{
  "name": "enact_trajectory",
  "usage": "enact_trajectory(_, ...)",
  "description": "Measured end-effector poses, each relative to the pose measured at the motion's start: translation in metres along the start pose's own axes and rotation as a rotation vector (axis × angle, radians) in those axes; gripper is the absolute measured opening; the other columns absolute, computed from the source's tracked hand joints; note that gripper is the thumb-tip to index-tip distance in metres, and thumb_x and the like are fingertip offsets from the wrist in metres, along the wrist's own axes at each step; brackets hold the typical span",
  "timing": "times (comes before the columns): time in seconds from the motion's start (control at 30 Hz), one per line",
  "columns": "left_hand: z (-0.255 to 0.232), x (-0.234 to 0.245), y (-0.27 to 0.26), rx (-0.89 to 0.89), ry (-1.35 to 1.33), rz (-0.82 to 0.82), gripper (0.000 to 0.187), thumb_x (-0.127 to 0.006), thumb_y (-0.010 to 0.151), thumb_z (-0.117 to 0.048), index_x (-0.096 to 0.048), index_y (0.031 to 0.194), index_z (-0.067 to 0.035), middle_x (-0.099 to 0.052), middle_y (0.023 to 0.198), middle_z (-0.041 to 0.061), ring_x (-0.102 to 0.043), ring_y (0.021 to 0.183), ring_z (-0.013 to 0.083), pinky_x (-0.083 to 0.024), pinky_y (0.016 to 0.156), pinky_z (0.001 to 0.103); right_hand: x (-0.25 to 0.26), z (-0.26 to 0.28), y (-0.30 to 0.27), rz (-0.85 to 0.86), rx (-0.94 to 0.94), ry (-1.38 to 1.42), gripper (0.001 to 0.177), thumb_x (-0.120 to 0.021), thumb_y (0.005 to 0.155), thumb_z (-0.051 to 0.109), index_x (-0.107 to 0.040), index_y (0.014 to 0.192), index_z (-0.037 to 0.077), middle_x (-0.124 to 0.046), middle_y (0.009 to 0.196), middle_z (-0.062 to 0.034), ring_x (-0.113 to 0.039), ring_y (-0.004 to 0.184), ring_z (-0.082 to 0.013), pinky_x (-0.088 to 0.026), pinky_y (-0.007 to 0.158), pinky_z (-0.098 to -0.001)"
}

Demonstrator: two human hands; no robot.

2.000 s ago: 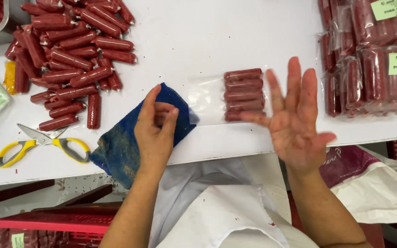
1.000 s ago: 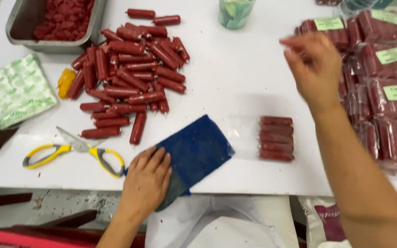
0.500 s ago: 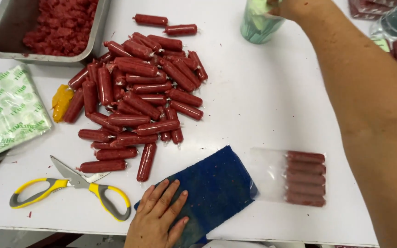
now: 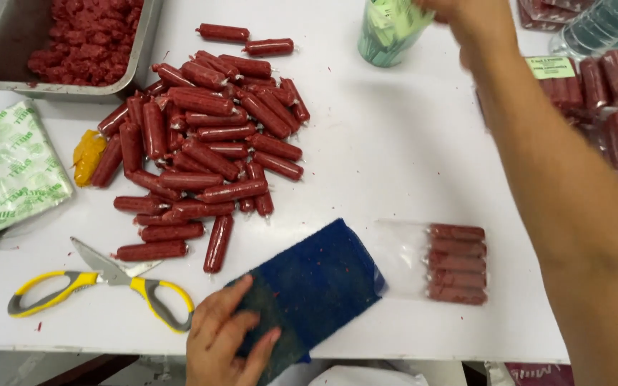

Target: Manually sorting, bagging, and labeling small red sausages (longaniza) at a high-speed packaging station.

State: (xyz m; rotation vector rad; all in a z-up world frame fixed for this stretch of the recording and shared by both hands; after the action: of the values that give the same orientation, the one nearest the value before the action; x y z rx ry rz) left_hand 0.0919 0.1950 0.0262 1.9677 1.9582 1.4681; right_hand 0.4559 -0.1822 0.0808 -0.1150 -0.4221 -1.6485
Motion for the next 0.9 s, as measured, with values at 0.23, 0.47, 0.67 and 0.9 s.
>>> enact_trajectory(0.23, -0.035, -0.066, 0.088, 0.578, -0.781, -0.100, 0.050, -0.087, 0.078, -0.013, -0.068, 0.123, 0.000, -0.068, 0.098, 0.012, -0.057, 0.071, 0.0086, -0.052, 0.064, 0.020, -0.041, 0.054, -0.256, 0.191, -0.121, 0.191, 0.013, -0.085, 0.076, 0.002, -0.075, 0.085, 0.001, -0.072, 0.093, -0.0152, -0.070, 0.090, -0.0215, -0.056, 0.086, -0.0347)
enact_trajectory(0.47, -0.016, -0.096, 0.088, 0.651, -0.614, -0.078, 0.014, -0.086, 0.081, -0.010, -0.077, 0.091, -0.005, -0.064, 0.069, 0.001, -0.051, 0.064, 0.0056, -0.049, 0.056, 0.020, 0.046, 0.050, -0.337, 0.181, 0.116, -0.097, 0.064, -0.082, 0.082, 0.016, -0.057, 0.139, 0.000, -0.054, 0.144, -0.0232, -0.050, 0.137, -0.0410, -0.040, 0.115, -0.0499)
enact_trajectory(0.67, 0.001, -0.152, 0.084, 1.025, -0.433, 0.455, 0.016, -0.076, 0.085, -0.008, -0.073, 0.095, 0.005, -0.070, 0.066, 0.014, -0.060, 0.043, 0.0113, -0.050, 0.030, 0.021, 0.080, 0.001, -0.369, 0.292, 0.149, -0.445, 0.119, -0.089, 0.061, 0.044, -0.032, 0.157, 0.003, -0.040, 0.157, -0.0226, -0.019, 0.148, -0.0517, -0.013, 0.123, -0.0614)
enact_trajectory(0.9, -0.017, -0.240, 0.067, 1.120, -0.550, 0.719, 0.016, -0.073, 0.084, -0.004, -0.071, 0.096, 0.006, -0.062, 0.059, 0.015, -0.058, 0.039, 0.0161, -0.051, 0.032, 0.022, 0.078, -0.055, -0.376, 0.369, 0.036, -0.387, 0.123, -0.088, 0.066, 0.049, -0.018, 0.162, 0.013, -0.027, 0.166, -0.0109, -0.010, 0.154, -0.0390, 0.004, 0.122, -0.0587)
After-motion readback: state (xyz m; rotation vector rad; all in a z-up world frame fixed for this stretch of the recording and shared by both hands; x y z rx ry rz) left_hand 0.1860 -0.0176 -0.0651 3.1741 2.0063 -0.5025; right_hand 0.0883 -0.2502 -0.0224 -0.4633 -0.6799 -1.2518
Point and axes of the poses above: each hand's wrist, its own y-axis towards the middle knuckle, its own x-axis out of the back of the hand, z = x × y, the point moved 5 cm from there along y, towards the middle knuckle
